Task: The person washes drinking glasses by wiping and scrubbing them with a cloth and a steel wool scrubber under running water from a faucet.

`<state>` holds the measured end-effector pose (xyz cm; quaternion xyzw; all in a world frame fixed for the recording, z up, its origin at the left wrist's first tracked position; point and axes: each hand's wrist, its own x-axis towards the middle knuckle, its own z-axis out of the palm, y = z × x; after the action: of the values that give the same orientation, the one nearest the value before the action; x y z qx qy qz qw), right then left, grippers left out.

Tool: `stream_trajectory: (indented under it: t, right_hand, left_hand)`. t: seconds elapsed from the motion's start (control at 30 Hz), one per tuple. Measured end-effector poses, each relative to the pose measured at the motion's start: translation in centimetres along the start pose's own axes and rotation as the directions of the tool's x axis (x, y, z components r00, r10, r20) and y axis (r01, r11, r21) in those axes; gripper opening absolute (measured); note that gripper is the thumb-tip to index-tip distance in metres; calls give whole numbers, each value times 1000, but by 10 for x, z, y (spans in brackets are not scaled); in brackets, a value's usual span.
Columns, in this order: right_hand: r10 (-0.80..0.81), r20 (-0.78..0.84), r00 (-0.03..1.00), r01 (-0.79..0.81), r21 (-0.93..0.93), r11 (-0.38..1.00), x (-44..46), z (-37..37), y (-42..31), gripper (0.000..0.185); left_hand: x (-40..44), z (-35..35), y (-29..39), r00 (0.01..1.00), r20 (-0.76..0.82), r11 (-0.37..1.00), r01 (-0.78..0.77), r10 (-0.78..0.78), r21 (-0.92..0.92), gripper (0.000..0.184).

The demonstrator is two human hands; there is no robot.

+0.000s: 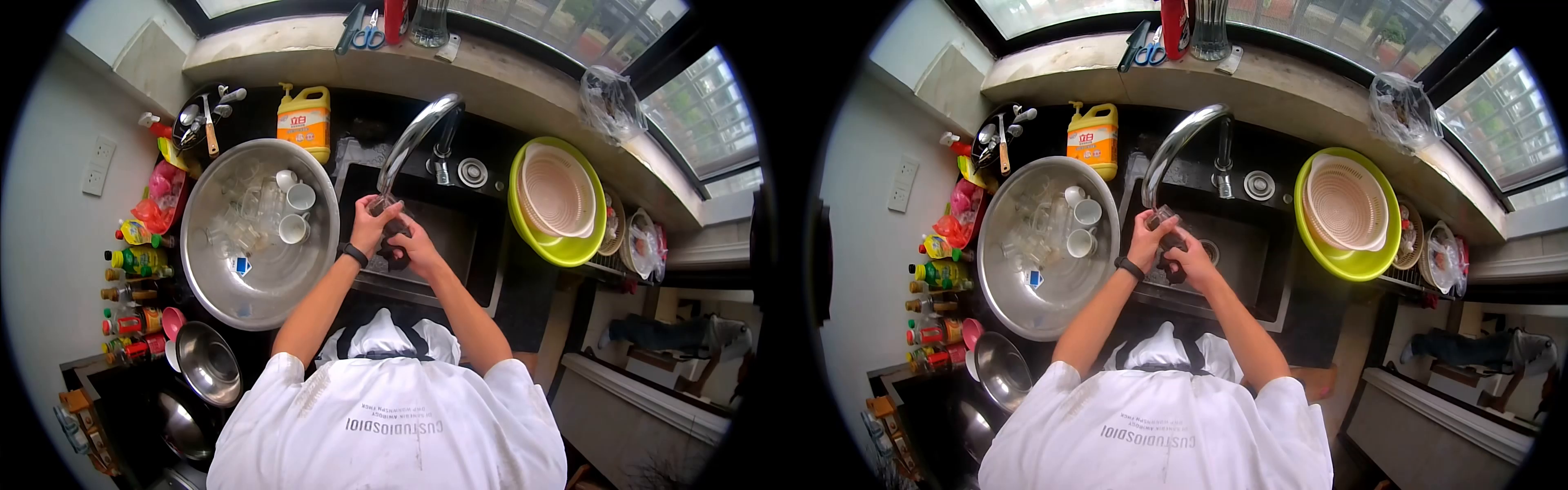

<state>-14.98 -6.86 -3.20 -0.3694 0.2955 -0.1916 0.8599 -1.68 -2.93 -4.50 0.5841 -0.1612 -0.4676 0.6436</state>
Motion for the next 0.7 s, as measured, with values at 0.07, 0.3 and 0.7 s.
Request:
stream_trajectory:
  t: [0.07, 0.3, 0.7]
  right_hand:
    - [-55, -40, 998, 45, -232, 972, -3, 2, 3, 58]
    - [-448, 96, 889, 406, -619, 673, 10, -2, 25, 64]
    - [-27, 59, 998, 23, 61, 998, -9, -2, -1, 65]
  left_hand:
    - [1, -1, -4, 1000, 6, 998, 14, -14, -58, 70]
    - [13, 4, -17, 995, -95, 984, -27, 10, -175, 60]
    - [8, -7, 9, 961, 274, 978, 102, -48, -185, 75]
